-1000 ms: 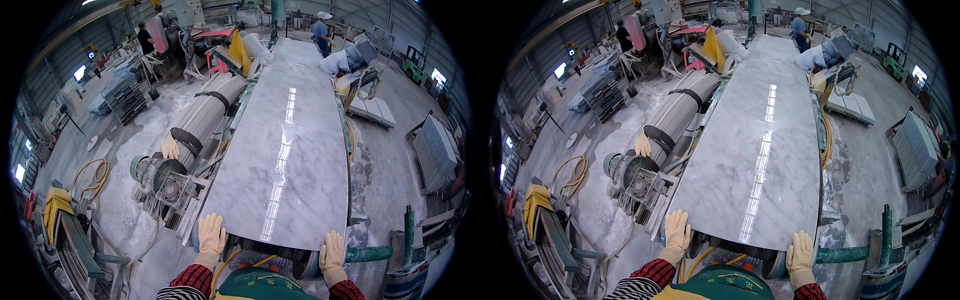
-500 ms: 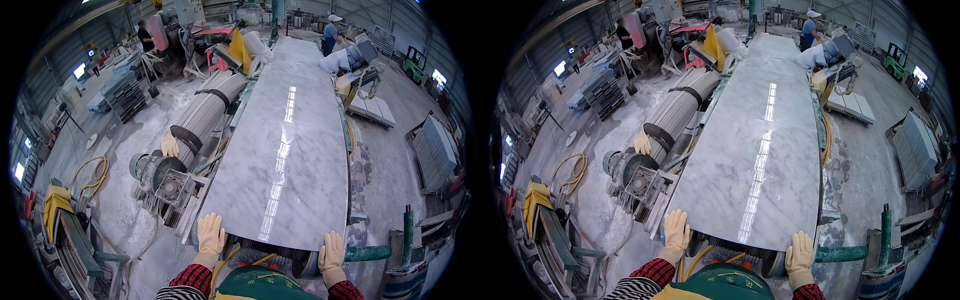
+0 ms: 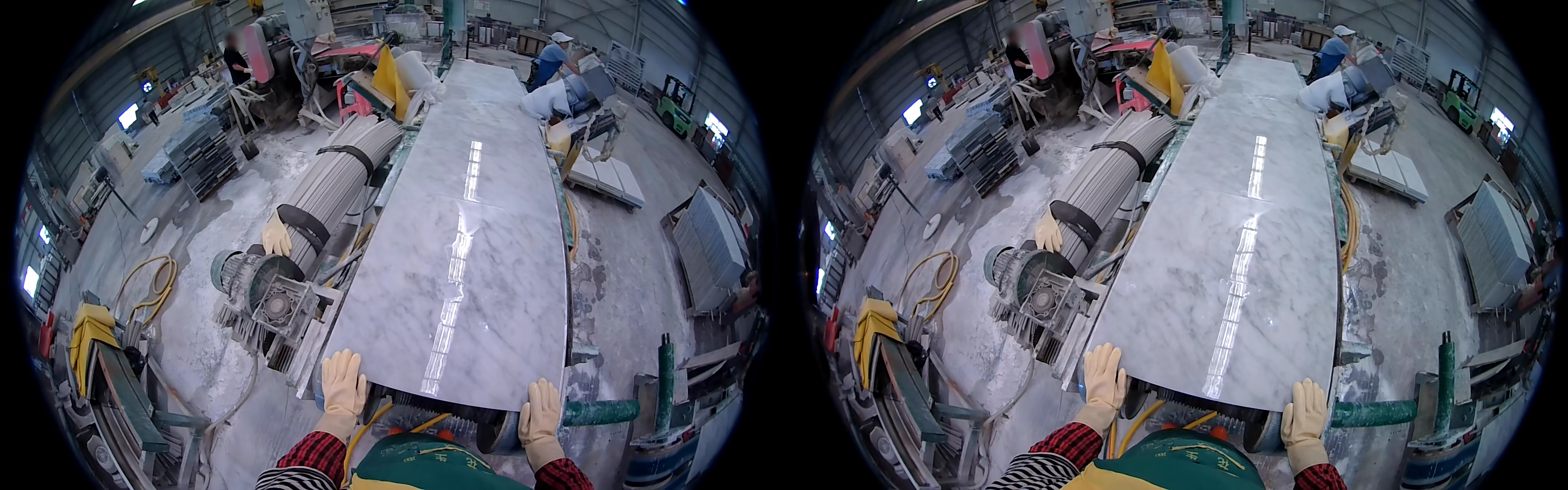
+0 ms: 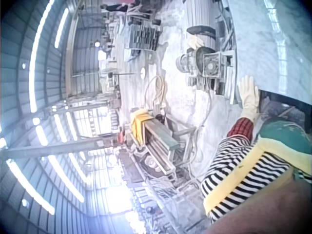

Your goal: The person repeatedly feeds large marble-patterned tiles through a conveyor polishing machine, guiding each tile by hand and flipping it to process both sides. The person stacks finished tiles on a nearby rack.

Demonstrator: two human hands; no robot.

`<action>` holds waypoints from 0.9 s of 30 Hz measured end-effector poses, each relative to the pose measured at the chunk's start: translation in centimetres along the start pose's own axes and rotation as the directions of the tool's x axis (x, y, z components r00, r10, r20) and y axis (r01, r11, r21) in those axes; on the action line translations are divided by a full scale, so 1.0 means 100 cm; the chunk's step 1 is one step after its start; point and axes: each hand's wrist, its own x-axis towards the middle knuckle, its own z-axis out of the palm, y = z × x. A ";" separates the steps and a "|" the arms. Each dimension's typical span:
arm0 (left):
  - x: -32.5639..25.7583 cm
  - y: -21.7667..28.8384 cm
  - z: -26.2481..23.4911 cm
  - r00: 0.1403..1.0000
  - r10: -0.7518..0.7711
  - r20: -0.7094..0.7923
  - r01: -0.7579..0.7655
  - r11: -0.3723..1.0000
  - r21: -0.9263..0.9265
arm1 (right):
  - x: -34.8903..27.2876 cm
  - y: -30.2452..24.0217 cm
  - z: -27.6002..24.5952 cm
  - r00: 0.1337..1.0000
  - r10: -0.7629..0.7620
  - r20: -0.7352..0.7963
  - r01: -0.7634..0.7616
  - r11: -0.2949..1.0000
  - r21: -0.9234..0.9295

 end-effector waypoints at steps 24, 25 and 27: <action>0.034 0.122 0.023 0.804 0.523 0.283 -0.479 0.852 -0.213 | -0.041 -0.035 -0.029 0.986 0.028 -0.162 0.021 0.956 0.294; 0.039 0.127 0.026 0.813 0.507 0.286 -0.481 0.862 -0.160 | -0.049 -0.034 -0.029 0.984 0.017 -0.176 0.038 0.951 0.306; 0.042 0.131 0.030 0.783 0.535 0.316 -0.525 0.842 -0.125 | -0.066 -0.030 -0.029 0.979 -0.012 -0.203 0.079 0.941 0.329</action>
